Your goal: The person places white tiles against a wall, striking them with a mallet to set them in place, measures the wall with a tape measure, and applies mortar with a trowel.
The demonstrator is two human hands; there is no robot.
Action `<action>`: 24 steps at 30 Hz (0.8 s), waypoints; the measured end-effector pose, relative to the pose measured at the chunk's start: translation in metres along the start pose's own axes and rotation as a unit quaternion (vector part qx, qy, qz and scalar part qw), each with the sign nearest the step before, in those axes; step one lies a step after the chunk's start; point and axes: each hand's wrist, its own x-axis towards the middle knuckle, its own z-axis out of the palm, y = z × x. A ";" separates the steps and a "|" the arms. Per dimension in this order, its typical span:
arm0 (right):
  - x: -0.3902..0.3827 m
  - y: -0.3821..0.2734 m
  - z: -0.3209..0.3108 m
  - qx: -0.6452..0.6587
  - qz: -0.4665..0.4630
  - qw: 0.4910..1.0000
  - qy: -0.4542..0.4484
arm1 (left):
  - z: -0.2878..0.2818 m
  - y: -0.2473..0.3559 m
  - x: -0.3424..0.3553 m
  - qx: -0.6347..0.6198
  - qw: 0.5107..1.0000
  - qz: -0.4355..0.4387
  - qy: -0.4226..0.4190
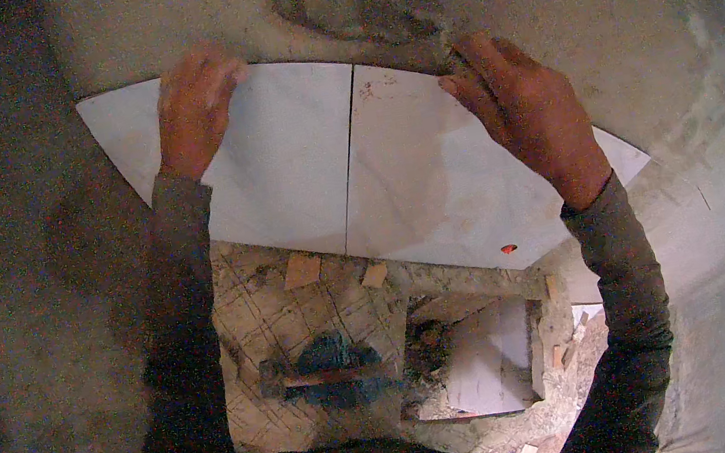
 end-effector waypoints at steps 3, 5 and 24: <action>-0.003 -0.008 0.012 -0.052 -0.009 0.998 0.015 | -0.004 0.003 -0.032 0.015 1.000 0.006 -0.013; -0.005 -0.014 0.015 -0.081 -0.015 0.996 0.015 | -0.003 0.006 -0.042 -0.007 1.000 -0.011 -0.028; 0.012 -0.014 -0.018 -0.058 -0.053 0.995 -0.054 | -0.012 0.017 -0.025 -0.073 0.994 -0.077 -0.032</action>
